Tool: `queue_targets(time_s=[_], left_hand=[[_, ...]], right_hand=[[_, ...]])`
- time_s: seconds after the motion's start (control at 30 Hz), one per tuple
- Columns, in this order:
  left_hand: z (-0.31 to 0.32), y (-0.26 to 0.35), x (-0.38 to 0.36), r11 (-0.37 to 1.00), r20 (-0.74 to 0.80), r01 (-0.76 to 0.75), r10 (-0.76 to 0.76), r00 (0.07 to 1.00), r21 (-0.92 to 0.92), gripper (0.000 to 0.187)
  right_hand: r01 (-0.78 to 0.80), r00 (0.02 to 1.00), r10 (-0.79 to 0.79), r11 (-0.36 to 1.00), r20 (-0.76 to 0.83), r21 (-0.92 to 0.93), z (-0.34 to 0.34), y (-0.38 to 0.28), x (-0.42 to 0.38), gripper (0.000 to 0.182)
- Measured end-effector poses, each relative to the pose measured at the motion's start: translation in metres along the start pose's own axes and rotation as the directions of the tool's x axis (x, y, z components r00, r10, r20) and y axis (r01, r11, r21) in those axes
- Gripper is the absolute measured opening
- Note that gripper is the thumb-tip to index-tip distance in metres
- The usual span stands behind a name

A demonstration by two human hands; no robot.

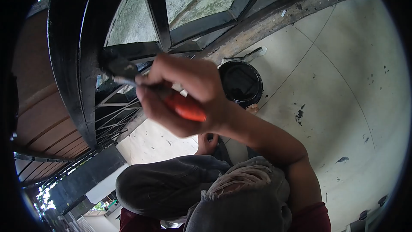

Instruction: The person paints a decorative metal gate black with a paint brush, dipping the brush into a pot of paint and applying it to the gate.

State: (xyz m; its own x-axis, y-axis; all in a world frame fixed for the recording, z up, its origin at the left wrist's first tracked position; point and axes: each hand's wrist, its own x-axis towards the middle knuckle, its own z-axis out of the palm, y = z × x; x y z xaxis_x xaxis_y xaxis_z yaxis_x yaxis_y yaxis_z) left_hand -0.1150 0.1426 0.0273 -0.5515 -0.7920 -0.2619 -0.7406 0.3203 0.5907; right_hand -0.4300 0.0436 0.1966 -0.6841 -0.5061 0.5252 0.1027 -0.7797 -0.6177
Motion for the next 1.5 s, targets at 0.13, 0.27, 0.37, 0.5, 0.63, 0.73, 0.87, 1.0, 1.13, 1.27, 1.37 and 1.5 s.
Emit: queue_targets(time_s=[0.13, 0.27, 0.37, 0.5, 0.63, 0.73, 0.87, 1.0, 1.13, 1.27, 1.37, 1.5], left_hand=[[0.006, -0.01, -0.004, 0.999, -0.023, 0.002, -0.003, 1.0, -0.047, 0.034], [-0.003, 0.005, 0.001, 1.0, -0.004, -0.002, 0.002, 1.0, 0.01, 0.035], [0.006, -0.015, -0.004, 0.997, 0.041, 0.061, -0.059, 0.997, -0.045, 0.034], [-0.002, 0.006, 0.003, 1.0, -0.011, -0.007, 0.007, 1.0, -0.019, 0.033], [0.008, -0.016, -0.006, 0.999, -0.019, -0.034, 0.034, 0.999, -0.005, 0.035], [0.001, 0.0, 0.001, 0.999, -0.028, -0.038, 0.039, 0.999, 0.024, 0.042], [0.028, -0.081, -0.029, 0.948, 0.252, 0.047, -0.132, 0.959, 0.315, 0.04], [-0.005, 0.033, 0.013, 0.997, -0.21, -0.072, 0.076, 0.975, 0.028, 0.032], [0.005, -0.001, -0.003, 0.993, -0.078, 0.073, -0.08, 0.994, -0.089, 0.012], [0.004, -0.006, 0.001, 0.987, -0.081, -0.024, 0.011, 0.997, -0.16, 0.022], [0.002, -0.01, -0.003, 0.996, 0.069, 0.055, -0.05, 0.996, -0.073, 0.04], [-0.005, 0.009, 0.003, 1.0, -0.006, -0.006, 0.006, 1.0, -0.029, 0.035]], right_hand=[[-0.136, 0.991, 0.136, 0.989, -0.007, -0.064, -0.024, -0.013, -0.022, 0.009], [-0.073, 0.996, 0.069, 0.992, -0.048, -0.101, -0.012, -0.004, -0.008, 0.012], [0.054, 0.996, -0.044, 0.989, 0.073, -0.138, -0.011, -0.015, -0.007, 0.01], [-0.077, 0.994, 0.06, 0.978, -0.094, -0.192, -0.014, -0.016, -0.009, 0.012], [-0.011, 0.979, 0.048, 0.983, 0.196, -0.186, -0.01, -0.018, -0.004, 0.012], [-0.035, 0.991, 0.051, 0.992, 0.125, -0.123, -0.02, -0.024, -0.019, 0.01], [0.34, 0.907, -0.277, 0.926, 0.318, -0.162, -0.003, -0.019, -0.022, 0.026], [0.387, 0.861, -0.205, 0.857, 0.466, -0.339, -0.004, -0.005, -0.028, 0.024], [0.377, 0.866, -0.205, 0.867, 0.456, -0.325, 0.001, -0.014, -0.037, 0.022], [0.354, 0.887, -0.155, 0.833, 0.435, -0.425, -0.006, -0.003, -0.035, 0.028], [0.291, 0.899, -0.073, 0.836, 0.432, -0.466, -0.015, -0.012, -0.038, 0.026], [0.089, 0.995, -0.069, 0.947, 0.074, -0.31, -0.014, -0.018, -0.024, 0.012]])
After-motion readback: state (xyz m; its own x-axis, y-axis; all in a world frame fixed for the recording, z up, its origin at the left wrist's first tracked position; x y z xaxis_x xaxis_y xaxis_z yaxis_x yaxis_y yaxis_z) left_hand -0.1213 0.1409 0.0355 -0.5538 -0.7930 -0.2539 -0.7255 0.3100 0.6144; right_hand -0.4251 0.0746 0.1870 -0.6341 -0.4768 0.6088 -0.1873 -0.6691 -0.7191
